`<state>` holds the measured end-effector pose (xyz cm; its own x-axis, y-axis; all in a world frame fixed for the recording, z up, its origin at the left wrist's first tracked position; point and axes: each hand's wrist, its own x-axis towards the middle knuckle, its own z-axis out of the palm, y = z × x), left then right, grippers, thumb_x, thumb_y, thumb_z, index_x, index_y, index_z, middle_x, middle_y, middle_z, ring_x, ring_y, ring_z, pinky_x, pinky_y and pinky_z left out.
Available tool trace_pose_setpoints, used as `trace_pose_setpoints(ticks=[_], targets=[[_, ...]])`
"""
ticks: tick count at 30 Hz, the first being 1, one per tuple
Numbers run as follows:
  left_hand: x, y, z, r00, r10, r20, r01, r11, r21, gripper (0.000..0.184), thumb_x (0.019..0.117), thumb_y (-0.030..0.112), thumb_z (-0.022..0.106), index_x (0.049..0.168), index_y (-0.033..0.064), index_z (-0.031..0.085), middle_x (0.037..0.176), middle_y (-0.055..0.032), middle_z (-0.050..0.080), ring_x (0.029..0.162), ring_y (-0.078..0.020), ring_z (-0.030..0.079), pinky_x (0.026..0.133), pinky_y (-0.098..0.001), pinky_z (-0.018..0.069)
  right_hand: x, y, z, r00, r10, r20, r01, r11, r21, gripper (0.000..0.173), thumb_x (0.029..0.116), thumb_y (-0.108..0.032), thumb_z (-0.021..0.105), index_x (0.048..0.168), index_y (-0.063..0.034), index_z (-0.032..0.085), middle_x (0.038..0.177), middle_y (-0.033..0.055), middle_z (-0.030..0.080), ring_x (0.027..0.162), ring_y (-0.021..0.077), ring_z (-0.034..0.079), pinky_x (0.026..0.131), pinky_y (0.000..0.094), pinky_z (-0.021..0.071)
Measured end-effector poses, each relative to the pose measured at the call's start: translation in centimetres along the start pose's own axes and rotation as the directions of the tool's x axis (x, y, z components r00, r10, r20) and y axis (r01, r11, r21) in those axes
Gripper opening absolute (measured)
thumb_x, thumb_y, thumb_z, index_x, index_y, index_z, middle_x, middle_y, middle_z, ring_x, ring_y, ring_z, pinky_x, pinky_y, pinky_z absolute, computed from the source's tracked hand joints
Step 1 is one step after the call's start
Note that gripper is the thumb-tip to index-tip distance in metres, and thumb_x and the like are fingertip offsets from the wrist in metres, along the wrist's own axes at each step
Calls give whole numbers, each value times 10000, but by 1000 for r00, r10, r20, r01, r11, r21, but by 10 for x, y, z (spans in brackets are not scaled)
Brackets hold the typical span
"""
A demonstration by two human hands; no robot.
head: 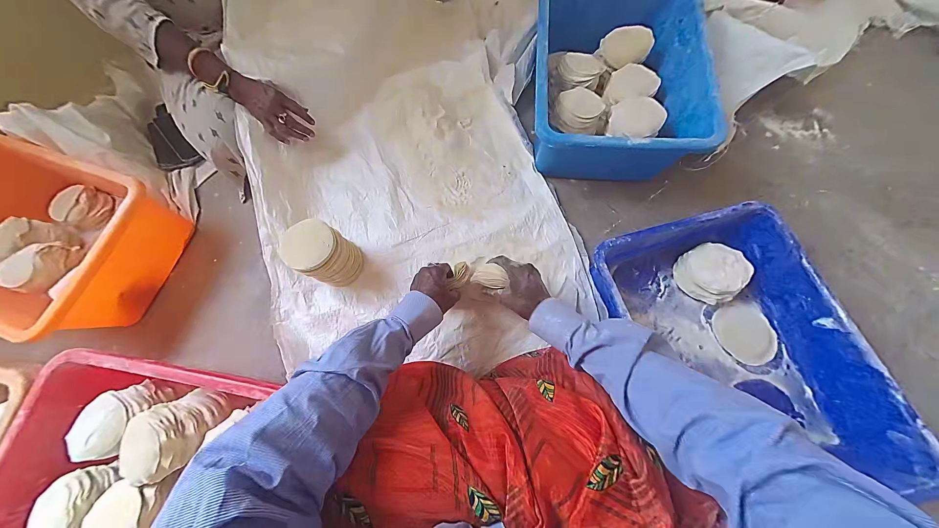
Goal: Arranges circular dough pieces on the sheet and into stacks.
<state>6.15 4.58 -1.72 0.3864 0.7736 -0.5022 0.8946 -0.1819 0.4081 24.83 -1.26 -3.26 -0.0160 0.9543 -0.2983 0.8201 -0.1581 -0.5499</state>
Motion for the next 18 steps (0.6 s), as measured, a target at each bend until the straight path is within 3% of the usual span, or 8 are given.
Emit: trace_pose_setpoints(ticks=[2,5,7,9,11,13,15,18], targets=[[7,3,10,994,-74,81,71,997,35,489,860,217,795,1253,-21,628,1232,-274,653,1198,-438,622,998,-633,495,10,-4,8,992,74,101,-66,994,-82,500,905,-284,772,1330,-54,644,1196,242,694,1165,427,650,994,622,494],[10,6,2,995,-71,63,66,995,70,401,940,288,723,1206,-6,668,1237,-253,660,1197,-416,625,991,-616,494,9,-6,4,1000,-24,10,25,1000,-18,415,883,-180,781,1266,-56,682,1168,212,718,1118,395,680,983,603,503],[2,-3,0,1000,-23,17,22,998,53,420,915,269,747,1185,-42,671,1254,-256,631,1209,-410,605,1023,-583,487,0,2,6,995,-84,-49,86,995,45,445,849,-186,817,1257,-77,674,1169,176,725,1094,356,697,970,575,521],[-2,-1,3,996,-40,77,30,992,120,467,900,234,756,1263,-32,634,1284,-262,626,1241,-419,590,1039,-597,471,1,4,15,998,-11,54,10,1000,3,493,886,-216,793,1328,-62,639,1253,199,688,1188,381,649,1038,582,486],[4,5,5,988,-80,135,53,981,188,428,945,263,706,1286,16,627,1257,-248,658,1210,-426,621,984,-638,490,8,-2,18,997,21,79,-17,998,-58,392,913,-193,746,1262,-28,676,1213,218,694,1170,395,652,1018,583,492],[6,6,-2,993,-56,108,38,986,164,349,994,304,648,1205,28,678,1214,-234,682,1183,-417,638,972,-632,493,2,-7,5,999,-33,4,33,999,20,373,906,-177,772,1238,-26,692,1174,210,712,1127,382,672,1004,572,495],[-3,2,-8,998,-1,62,-4,997,81,343,976,263,683,1179,-14,671,1183,-258,668,1161,-428,633,991,-615,488,-9,-4,1,991,-86,-99,97,990,105,384,853,-157,811,1205,-54,699,1101,190,738,1036,366,711,930,574,535],[0,5,-3,995,-36,97,26,995,99,353,981,177,652,1299,24,627,1240,-259,665,1202,-429,627,1016,-618,481,-3,-3,6,995,66,70,-70,996,52,469,906,-225,775,1332,-76,646,1180,224,704,1146,405,664,1003,595,501]])
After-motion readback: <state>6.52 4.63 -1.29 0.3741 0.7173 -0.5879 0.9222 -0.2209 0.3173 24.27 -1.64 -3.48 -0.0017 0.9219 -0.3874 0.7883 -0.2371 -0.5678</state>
